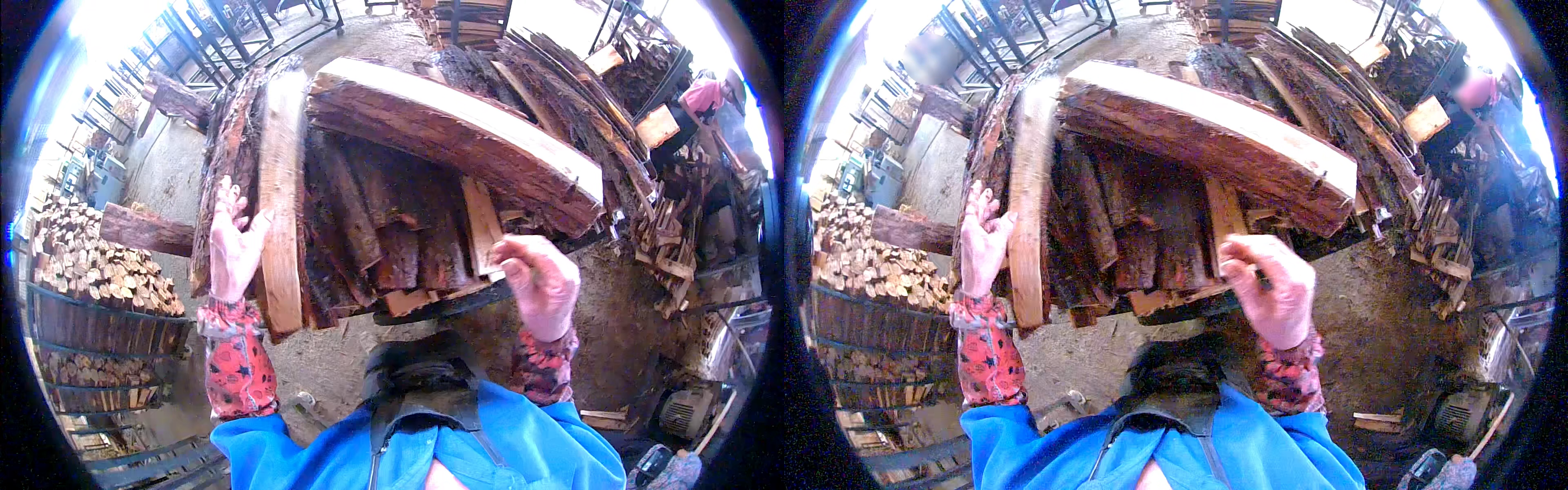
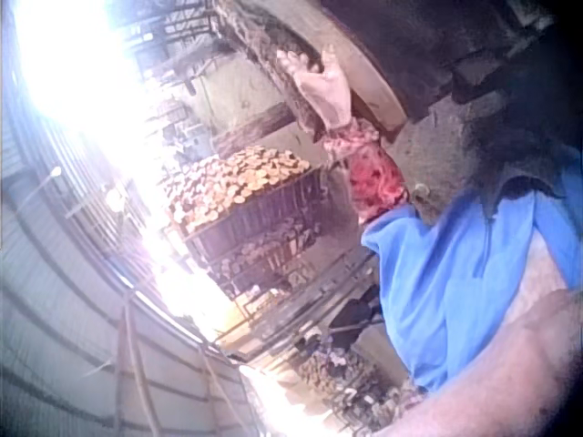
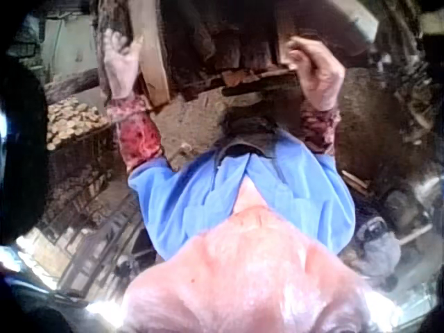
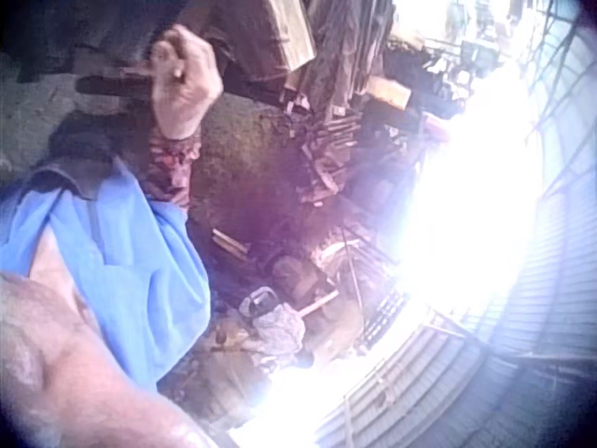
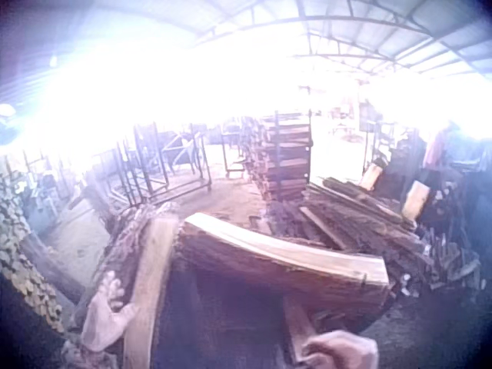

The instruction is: The person picks up split wooden planks from a pile and stacks them onto a metal cart. The person repeatedly lifts the wood with both hands and places it in a neat arrangement on the cart, working in a wood processing area.

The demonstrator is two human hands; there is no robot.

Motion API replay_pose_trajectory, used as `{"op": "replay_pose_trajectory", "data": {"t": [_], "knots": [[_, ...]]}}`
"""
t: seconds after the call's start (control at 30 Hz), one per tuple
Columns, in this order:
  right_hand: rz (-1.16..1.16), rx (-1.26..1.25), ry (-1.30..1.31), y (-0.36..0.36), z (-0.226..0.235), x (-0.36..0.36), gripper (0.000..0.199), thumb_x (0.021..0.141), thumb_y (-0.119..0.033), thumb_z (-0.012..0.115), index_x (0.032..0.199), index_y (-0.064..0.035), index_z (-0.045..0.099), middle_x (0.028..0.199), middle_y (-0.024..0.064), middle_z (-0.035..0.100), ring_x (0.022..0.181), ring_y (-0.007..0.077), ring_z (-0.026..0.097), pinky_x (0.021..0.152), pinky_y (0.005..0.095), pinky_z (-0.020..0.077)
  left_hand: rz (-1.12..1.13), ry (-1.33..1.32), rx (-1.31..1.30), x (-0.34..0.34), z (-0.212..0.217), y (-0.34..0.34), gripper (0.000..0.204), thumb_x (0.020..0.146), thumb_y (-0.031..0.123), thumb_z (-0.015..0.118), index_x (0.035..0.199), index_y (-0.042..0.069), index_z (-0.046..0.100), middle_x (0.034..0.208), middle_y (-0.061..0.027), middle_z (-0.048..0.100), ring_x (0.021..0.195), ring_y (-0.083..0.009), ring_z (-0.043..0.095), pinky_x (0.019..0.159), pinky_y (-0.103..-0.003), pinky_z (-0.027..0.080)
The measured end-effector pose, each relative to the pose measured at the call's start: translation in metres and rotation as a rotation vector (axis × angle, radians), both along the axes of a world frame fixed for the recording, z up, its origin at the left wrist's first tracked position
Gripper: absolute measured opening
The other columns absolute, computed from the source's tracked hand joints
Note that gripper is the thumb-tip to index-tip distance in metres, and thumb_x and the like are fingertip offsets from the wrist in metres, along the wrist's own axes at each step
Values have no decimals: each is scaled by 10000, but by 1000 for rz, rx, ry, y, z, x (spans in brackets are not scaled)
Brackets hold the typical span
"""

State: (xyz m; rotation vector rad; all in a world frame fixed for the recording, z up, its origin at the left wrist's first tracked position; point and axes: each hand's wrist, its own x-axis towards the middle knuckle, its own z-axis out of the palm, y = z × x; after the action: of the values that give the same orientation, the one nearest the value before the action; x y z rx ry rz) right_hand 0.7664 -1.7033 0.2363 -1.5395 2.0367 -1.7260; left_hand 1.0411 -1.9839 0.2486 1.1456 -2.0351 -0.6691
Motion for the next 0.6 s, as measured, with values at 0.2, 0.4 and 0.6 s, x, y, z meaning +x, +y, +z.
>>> {"op": "replay_pose_trajectory", "data": {"t": [0.2, 0.4, 0.6], "knots": [[-378, -185, -290, 67, -25, -100, 189, 917, -101, 611, 1062, 17, 641, 946, 67, 664, 854, 125, 626, 772, 243, 498, -216, 77, -83, -69, 11, 97, 546, 808, 182, 740, 1244, -45, 502, 1264, -172, 549, 1190, -255, 514, 1011, -360, 389], [-520, 97, 146, 65, -33, -185, 250, 910, -154, 634, 1081, 29, 635, 1026, 94, 646, 959, 158, 604, 860, 267, 469, -549, 531, 692, -145, -4, 150, 390, 898, 68, 591, 1255, -62, 501, 1239, -186, 575, 1114, -276, 586, 912, -389, 497], [-163, 164, 61, 1, 11, -246, 368, 930, -255, 618, 1126, 56, 616, 1017, 81, 668, 949, 114, 594, 858, 269, 472, -483, 927, 1194, -214, -49, 139, 288, 950, 127, 536, 1172, -57, 532, 1130, -177, 606, 1050, -273, 601, 954, -412, 475]]}}
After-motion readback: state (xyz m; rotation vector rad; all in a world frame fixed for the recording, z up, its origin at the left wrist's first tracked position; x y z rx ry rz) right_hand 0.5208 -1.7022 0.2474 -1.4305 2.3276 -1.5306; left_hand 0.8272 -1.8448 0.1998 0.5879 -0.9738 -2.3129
